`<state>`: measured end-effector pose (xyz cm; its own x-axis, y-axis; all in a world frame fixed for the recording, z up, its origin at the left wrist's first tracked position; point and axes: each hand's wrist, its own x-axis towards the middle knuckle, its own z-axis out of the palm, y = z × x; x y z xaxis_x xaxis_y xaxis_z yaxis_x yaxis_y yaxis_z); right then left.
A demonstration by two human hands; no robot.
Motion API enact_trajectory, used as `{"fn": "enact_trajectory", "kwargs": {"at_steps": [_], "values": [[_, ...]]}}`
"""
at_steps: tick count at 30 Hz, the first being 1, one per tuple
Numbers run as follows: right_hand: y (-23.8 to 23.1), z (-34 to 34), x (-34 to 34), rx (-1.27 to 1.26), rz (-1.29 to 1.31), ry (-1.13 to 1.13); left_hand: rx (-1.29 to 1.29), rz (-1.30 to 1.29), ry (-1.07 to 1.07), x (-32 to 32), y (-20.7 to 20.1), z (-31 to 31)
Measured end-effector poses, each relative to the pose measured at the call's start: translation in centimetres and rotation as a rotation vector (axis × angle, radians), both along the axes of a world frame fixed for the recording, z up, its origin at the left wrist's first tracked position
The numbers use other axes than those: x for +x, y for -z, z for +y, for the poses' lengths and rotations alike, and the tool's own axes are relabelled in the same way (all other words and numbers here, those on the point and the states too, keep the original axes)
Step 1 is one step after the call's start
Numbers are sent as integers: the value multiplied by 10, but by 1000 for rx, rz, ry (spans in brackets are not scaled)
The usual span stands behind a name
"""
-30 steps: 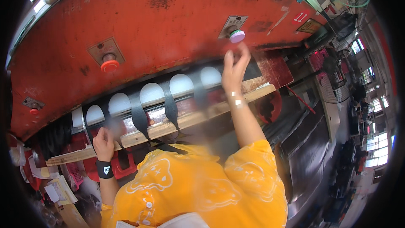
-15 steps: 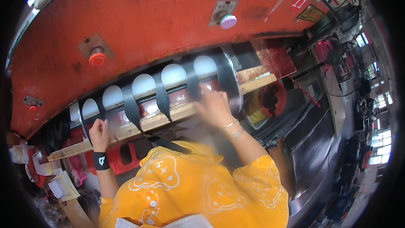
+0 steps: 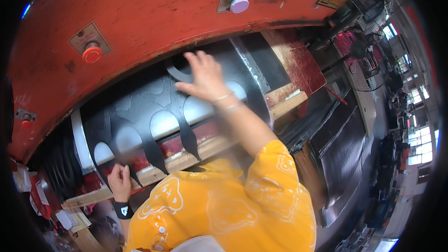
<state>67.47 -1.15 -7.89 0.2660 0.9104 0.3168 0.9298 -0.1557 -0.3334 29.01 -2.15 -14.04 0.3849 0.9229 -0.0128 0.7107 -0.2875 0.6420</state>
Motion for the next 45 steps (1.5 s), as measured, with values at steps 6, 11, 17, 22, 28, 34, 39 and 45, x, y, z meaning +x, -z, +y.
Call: {"fn": "enact_trajectory", "kwargs": {"at_steps": [6,11,17,22,28,34,39,45], "values": [[-3,-27,15,-107,181,-153,-174,45,-47,-18,-7,-50],[-12,-66,58,-85,244,-95,-182,-38,34,-27,-6,-63],[0,-69,62,-119,-1,6,-137,-35,58,-31,-8,-64],[1,-71,72,258,148,99,-66,-84,28,-29,-8,-66],[-48,-34,60,945,72,327,189,-183,91,-29,4,-73],[-69,-47,35,1024,137,277,183,-111,-4,-40,8,-97],[-8,-155,55,919,390,247,193,-114,-130,-46,12,-114],[46,-270,72,89,355,463,192,-89,-144,-44,14,-115]]}}
